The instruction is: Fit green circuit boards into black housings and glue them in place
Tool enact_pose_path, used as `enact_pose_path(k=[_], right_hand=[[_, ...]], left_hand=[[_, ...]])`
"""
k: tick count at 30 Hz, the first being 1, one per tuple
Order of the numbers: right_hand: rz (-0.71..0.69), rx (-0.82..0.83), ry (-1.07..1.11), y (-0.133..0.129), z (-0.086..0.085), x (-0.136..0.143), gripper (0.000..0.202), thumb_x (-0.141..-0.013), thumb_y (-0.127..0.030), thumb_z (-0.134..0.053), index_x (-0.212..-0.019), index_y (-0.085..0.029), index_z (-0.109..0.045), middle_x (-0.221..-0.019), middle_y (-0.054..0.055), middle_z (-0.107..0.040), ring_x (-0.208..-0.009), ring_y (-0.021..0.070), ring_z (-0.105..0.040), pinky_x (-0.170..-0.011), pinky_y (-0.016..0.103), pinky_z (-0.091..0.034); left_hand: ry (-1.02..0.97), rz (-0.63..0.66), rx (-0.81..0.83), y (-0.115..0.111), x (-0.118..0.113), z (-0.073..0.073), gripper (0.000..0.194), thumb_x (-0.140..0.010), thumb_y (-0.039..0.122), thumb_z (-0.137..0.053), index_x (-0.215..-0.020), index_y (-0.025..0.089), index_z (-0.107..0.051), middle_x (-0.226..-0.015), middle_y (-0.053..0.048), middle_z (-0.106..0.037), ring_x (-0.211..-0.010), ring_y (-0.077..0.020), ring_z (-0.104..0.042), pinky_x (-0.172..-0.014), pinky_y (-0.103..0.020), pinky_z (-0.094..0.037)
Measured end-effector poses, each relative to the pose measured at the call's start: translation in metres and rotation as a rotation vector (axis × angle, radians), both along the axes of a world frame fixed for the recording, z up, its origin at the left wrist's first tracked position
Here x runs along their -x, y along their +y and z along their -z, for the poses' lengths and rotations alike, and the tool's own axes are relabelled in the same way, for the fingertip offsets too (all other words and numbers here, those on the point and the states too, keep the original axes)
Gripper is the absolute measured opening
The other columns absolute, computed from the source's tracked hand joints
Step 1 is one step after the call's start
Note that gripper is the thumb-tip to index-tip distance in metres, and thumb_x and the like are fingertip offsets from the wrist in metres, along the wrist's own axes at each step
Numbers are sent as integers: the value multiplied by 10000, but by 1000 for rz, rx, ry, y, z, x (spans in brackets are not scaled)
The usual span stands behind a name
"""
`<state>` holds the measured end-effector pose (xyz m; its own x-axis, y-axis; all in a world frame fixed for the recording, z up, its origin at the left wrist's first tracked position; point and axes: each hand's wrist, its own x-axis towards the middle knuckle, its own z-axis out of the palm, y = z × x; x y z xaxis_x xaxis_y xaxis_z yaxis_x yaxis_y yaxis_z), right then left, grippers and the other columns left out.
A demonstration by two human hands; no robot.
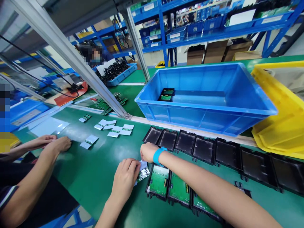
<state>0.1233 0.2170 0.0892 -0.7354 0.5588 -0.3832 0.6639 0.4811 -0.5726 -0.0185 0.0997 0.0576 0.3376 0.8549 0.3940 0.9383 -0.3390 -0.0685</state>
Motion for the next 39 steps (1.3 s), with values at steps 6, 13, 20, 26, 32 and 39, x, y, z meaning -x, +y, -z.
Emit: enact_pose_path(k=[6, 13, 20, 26, 32, 39], right_hand=[[-65, 72, -12, 4, -1, -1, 136, -937, -273, -667, -924, -139, -682, -1009, 39, -705, -988, 192, -668, -904, 400, -546], [-66, 111, -58, 6, -3, 0, 179, -924, -314, -685, -940, -136, -690, -995, 33, -714, -961, 198, -678, -890, 395, -549], [-73, 99, -114, 6, -10, 4, 217, -934, -354, -670, -931, -137, -688, -1023, 45, -711, -998, 205, -669, -923, 412, -532], [-64, 101, -157, 0, -18, 6, 180, -932, -313, -674, -968, -136, -683, -1080, 58, -698, -1049, 213, -655, -942, 429, -526], [-54, 97, -168, -1, -20, 4, 181, -932, -315, -674, -975, -140, -686, -1096, 63, -698, -1076, 218, -648, -962, 437, -514], [-49, 100, -158, -1, -19, 3, 179, -937, -311, -668, -976, -138, -687, -1099, 64, -698, -1065, 216, -651, -955, 432, -519]], left_hand=[[1, 56, -25, -5, 3, -2, 161, -980, 134, -466, -863, 178, -567, -837, -46, -630, -744, -200, -552, -661, -329, -395], [-19, 111, -17, -14, 5, -4, 151, -985, 122, -445, -896, 177, -554, -853, -45, -655, -760, -183, -592, -698, -320, -450], [-25, 157, -23, -14, 6, -2, 157, -981, 95, -422, -920, 171, -545, -845, -43, -665, -768, -181, -629, -757, -333, -516], [-55, 202, -25, -18, 7, -5, 167, -990, 92, -419, -960, 155, -571, -869, -22, -683, -837, -148, -671, -991, -368, -477], [-66, 247, -33, -24, 6, -7, 174, -983, 96, -441, -989, 163, -602, -909, -24, -726, -892, -164, -680, -979, -393, -460], [-68, 305, -54, -35, 8, -5, 156, -972, 74, -477, -974, 131, -622, -920, -40, -740, -913, -172, -681, -1030, -396, -409]])
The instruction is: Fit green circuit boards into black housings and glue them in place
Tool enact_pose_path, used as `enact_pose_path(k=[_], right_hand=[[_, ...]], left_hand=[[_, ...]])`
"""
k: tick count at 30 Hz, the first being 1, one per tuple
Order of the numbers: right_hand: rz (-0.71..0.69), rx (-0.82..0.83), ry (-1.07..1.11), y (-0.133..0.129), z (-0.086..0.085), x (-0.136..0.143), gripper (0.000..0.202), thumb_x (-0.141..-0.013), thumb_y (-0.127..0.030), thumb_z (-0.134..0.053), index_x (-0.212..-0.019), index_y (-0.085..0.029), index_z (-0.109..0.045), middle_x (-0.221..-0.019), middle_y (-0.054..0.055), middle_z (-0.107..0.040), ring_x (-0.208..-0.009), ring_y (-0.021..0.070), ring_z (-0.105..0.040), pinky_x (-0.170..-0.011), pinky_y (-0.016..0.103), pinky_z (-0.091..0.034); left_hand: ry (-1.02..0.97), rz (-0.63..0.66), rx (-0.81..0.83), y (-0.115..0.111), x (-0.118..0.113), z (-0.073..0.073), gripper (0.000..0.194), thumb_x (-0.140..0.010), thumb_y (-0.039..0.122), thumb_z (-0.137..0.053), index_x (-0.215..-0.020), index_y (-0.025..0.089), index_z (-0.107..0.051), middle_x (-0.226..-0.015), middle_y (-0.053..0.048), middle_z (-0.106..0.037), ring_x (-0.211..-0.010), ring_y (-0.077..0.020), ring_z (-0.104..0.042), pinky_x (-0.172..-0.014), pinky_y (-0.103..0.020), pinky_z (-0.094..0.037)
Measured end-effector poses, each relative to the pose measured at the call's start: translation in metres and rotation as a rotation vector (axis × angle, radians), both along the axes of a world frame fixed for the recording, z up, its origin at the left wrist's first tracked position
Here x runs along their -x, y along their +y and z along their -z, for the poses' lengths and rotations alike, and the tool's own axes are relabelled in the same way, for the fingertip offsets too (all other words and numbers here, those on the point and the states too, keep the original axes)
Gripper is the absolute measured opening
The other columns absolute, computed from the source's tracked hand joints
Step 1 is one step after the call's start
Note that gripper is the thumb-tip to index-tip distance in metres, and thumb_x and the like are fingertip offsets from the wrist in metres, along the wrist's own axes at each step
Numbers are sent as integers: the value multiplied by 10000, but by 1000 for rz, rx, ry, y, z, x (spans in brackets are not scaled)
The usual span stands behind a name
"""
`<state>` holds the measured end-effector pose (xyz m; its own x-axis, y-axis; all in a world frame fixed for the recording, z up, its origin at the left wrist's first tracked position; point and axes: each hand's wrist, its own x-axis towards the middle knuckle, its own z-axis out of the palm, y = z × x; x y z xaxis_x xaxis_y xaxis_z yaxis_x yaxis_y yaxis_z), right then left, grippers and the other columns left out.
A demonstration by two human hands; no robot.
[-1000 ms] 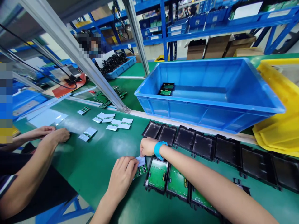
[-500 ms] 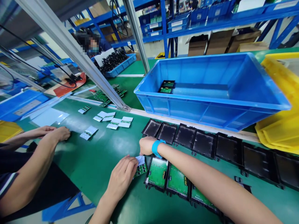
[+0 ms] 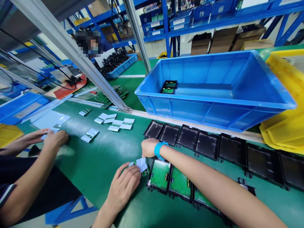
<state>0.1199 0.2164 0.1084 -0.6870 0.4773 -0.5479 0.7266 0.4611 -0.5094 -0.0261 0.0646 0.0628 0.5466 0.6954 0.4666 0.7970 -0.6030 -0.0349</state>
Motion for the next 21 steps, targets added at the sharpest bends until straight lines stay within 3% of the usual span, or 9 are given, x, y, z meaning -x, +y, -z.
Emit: enact_pose_path(k=[11, 17, 21], right_hand=[[-3, -8, 9, 1, 6, 0, 177, -940, -305, -660, -1004, -141, -677, -1113, 64, -679, -1068, 221, -641, -941, 435, -528], [3, -17, 27, 1, 12, 0, 186, -937, -316, -664, -998, -141, -680, -1100, 63, -686, -1071, 222, -642, -948, 444, -522], [-6, -20, 73, 2, 18, -2, 185, -945, -325, -653, -990, -148, -683, -1073, 55, -694, -1046, 214, -650, -941, 435, -523]], left_hand=[[18, 3, 0, -13, -1, 5, 272, -980, 54, -396, -995, 137, -654, -933, -54, -743, -925, -187, -679, -1055, -435, -394], [5, -23, 20, -15, -1, 8, 218, -972, 55, -440, -987, 115, -650, -936, -62, -731, -931, -196, -671, -1053, -451, -381], [-98, -81, 75, -15, -3, 6, 82, -947, 110, -555, -978, 140, -624, -905, -37, -704, -916, -187, -657, -1081, -447, -365]])
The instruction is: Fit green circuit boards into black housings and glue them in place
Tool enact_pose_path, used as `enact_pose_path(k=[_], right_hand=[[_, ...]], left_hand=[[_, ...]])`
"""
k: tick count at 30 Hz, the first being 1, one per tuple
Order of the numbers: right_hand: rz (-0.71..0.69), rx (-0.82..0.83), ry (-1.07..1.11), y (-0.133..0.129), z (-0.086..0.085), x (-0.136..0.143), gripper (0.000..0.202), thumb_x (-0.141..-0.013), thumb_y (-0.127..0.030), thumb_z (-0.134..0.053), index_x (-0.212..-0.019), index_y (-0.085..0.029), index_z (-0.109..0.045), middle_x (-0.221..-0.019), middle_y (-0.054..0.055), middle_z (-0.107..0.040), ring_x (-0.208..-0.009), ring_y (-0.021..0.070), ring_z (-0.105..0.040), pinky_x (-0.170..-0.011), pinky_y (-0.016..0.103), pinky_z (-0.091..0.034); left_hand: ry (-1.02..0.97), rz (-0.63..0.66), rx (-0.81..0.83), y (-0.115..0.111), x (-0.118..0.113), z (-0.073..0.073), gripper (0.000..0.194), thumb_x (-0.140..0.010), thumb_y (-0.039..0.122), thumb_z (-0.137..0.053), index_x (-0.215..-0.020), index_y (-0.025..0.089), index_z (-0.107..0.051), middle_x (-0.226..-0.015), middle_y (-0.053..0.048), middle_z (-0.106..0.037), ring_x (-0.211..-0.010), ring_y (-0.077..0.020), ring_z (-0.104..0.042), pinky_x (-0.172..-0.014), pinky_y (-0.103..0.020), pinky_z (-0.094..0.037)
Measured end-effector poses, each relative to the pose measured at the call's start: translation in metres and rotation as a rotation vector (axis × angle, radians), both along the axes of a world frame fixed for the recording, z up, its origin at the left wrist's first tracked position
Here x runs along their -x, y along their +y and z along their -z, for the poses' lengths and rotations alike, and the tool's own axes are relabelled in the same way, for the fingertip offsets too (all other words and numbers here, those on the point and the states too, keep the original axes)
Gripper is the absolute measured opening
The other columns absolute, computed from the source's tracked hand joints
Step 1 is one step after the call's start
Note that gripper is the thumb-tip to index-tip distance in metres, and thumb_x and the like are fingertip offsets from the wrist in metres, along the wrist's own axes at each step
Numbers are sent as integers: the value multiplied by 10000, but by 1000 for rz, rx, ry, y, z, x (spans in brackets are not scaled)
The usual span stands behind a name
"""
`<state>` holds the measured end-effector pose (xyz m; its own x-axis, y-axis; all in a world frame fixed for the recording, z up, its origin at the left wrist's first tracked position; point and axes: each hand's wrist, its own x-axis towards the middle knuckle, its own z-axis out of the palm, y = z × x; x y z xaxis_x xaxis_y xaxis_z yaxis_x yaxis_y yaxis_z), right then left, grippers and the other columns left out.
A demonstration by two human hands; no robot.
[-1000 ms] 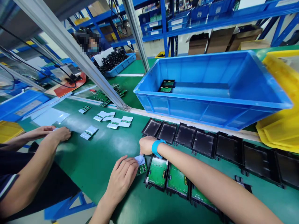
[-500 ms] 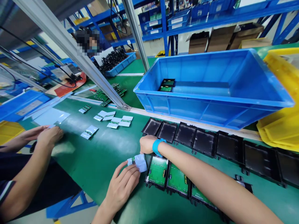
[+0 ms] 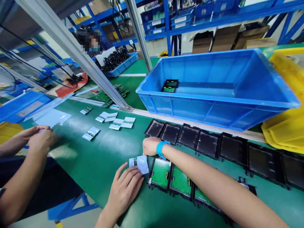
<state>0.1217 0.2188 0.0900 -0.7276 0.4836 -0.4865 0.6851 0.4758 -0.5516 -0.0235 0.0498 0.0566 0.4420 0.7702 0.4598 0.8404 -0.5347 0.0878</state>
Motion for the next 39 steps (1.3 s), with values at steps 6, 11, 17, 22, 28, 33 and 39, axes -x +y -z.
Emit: enact_pose_path(k=[6, 11, 17, 22, 28, 33, 39], right_hand=[[-12, -32, 62, -1, 6, -5, 276, -968, -416, -605, -940, -155, -692, -993, 43, -713, -967, 195, -670, -904, 406, -527], [24, -98, 30, -11, 8, -3, 345, -884, -488, -695, -996, -162, -682, -988, 52, -707, -997, 223, -657, -888, 422, -524], [16, -63, 39, -9, 4, -5, 266, -880, -360, -727, -1044, -158, -672, -1018, 42, -695, -969, 204, -657, -893, 418, -530], [57, -59, 50, -12, 3, -5, 272, -933, -415, -654, -1018, -158, -674, -1002, 46, -693, -955, 200, -657, -879, 412, -532], [92, -69, 51, -16, 4, -3, 226, -929, -370, -664, -1013, -161, -674, -1016, 46, -689, -987, 206, -649, -899, 426, -526], [113, -78, 51, -13, 9, -2, 262, -969, -409, -603, -967, -158, -676, -977, 42, -694, -944, 191, -662, -872, 405, -537], [121, -168, 38, -18, 13, 1, 235, -976, -377, -595, -944, -157, -668, -948, 35, -684, -902, 182, -659, -827, 381, -545]], left_hand=[[-97, -170, 137, 3, 14, 8, 434, -936, 356, -606, -1284, 116, -508, -1235, -172, -577, -1154, -277, -566, -955, -423, -508], [-24, -131, 184, 16, 25, 15, 611, -941, 417, -595, -1437, 137, -374, -1331, -154, -573, -1249, -286, -525, -1078, -476, -418], [-35, -144, 172, 19, 26, 12, 411, -941, 341, -610, -1300, 176, -498, -1265, -133, -594, -1181, -275, -549, -1060, -482, -383], [38, -136, 94, 17, 22, 10, 337, -937, 250, -613, -1265, 209, -550, -1278, -155, -560, -1165, -290, -540, -1042, -522, -352], [-8, -177, 142, 16, 18, 9, 306, -936, 323, -614, -1211, 209, -543, -1309, -165, -555, -1199, -306, -535, -1073, -552, -241], [-39, -246, 156, 14, 22, 8, 410, -937, 374, -597, -1286, 186, -489, -1418, -205, -468, -1323, -313, -451, -1108, -508, -189], [26, -237, 245, 19, 32, 14, 578, -971, 432, -535, -1464, 226, -314, -1394, -151, -573, -1340, -292, -476, -1140, -481, -110]])
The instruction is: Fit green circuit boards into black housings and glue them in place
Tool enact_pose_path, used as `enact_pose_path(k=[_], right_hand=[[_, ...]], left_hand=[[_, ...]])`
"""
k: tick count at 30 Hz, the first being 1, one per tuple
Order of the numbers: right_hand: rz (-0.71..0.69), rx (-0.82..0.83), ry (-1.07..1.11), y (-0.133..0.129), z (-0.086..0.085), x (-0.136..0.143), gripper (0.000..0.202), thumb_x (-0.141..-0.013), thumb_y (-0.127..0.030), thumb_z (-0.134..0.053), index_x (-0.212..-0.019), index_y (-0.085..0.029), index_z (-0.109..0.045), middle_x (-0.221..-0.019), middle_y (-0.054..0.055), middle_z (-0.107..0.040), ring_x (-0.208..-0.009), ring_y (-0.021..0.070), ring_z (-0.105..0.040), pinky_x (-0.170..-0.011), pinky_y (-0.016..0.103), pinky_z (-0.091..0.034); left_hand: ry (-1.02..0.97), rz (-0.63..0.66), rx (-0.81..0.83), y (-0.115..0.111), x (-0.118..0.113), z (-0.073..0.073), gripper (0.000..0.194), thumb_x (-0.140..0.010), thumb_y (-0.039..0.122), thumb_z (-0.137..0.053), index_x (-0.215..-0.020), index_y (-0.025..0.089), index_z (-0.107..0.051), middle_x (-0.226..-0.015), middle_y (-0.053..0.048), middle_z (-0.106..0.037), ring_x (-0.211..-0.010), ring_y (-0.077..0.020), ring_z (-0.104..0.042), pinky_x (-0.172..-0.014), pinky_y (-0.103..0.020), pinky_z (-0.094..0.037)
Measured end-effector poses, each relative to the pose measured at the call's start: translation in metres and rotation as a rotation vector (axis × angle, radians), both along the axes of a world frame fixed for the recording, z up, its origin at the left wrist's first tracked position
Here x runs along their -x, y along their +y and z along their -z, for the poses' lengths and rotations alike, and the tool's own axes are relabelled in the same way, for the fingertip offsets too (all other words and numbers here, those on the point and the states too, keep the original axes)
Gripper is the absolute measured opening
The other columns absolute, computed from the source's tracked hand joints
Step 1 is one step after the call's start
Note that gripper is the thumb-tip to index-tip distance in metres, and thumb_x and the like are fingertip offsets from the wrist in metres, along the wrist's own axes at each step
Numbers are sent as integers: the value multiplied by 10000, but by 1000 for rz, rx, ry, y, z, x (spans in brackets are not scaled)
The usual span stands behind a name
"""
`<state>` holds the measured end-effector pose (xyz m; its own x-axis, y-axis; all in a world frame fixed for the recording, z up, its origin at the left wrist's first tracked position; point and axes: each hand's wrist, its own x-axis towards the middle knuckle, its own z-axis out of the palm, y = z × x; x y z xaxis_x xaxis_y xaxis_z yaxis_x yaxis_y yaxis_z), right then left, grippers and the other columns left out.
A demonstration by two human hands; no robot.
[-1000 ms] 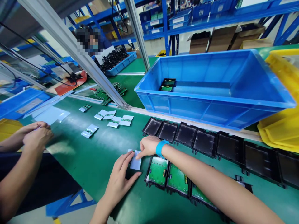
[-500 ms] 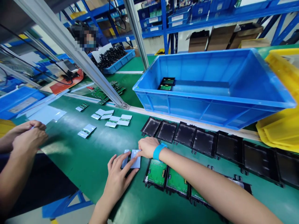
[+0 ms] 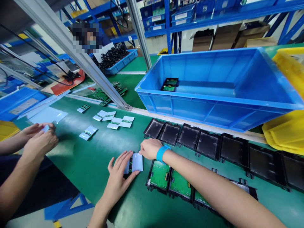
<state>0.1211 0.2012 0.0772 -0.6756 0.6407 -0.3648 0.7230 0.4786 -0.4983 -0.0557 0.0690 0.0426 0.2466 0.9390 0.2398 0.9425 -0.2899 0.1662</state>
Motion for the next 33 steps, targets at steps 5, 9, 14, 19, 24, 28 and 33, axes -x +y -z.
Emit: enact_pose_path(k=[5, 9, 14, 19, 24, 28, 33], right_hand=[[-109, -206, 116, -18, -7, -2, 218, -1013, -198, -458, -1163, -199, -615, -1089, 44, -626, -905, 174, -621, -751, 321, -503], [-316, -346, 178, -37, -10, -3, 277, -989, -162, -467, -1239, -151, -586, -1099, 103, -588, -989, 231, -565, -715, 349, -473], [-346, -414, 147, -38, -10, -6, 219, -965, -130, -496, -1148, -88, -609, -1033, 123, -577, -957, 249, -544, -685, 361, -474], [-324, -455, 117, -36, -10, -7, 203, -952, -112, -512, -1118, -77, -624, -1004, 122, -591, -967, 249, -537, -707, 361, -463], [-353, -505, 118, -44, -12, -10, 199, -952, -131, -529, -1125, -90, -619, -1002, 96, -615, -967, 235, -531, -766, 372, -441], [-412, -554, 136, -53, -12, -12, 61, -914, -164, -613, -914, -134, -666, -895, 60, -642, -897, 225, -550, -759, 378, -425], [-418, -668, 232, -61, 2, -14, 89, -836, -108, -679, -910, -158, -669, -886, 42, -663, -850, 227, -583, -764, 391, -404]], left_hand=[[-73, 0, 55, 0, 7, 1, 807, -903, 544, -603, -1523, 230, -192, -1417, -187, -550, -1286, -328, -535, -1128, -544, -194], [-102, 14, 57, -1, 11, -1, 768, -938, 474, -573, -1535, 230, -157, -1441, -194, -524, -1283, -316, -546, -1118, -549, -246], [-110, 32, 127, 0, 15, -6, 731, -953, 361, -565, -1535, 225, -144, -1499, -178, -464, -1325, -290, -510, -1140, -537, -220], [-66, 58, 112, 5, 19, -10, 814, -920, 424, -620, -1545, 235, -134, -1380, -148, -582, -1242, -296, -565, -1104, -530, -264], [10, 131, 76, 9, 23, -14, 855, -896, 455, -655, -1548, 220, -154, -1375, -154, -587, -1227, -286, -574, -1118, -513, -260], [-4, 173, 136, 11, 15, -25, 786, -893, 333, -638, -1536, 203, -205, -1454, -162, -521, -1295, -302, -523, -1128, -544, -276], [-78, 146, 314, 14, 3, -44, 935, -743, 348, -736, -1527, 202, -248, -1488, -160, -480, -1351, -343, -458, -1147, -632, -249]])
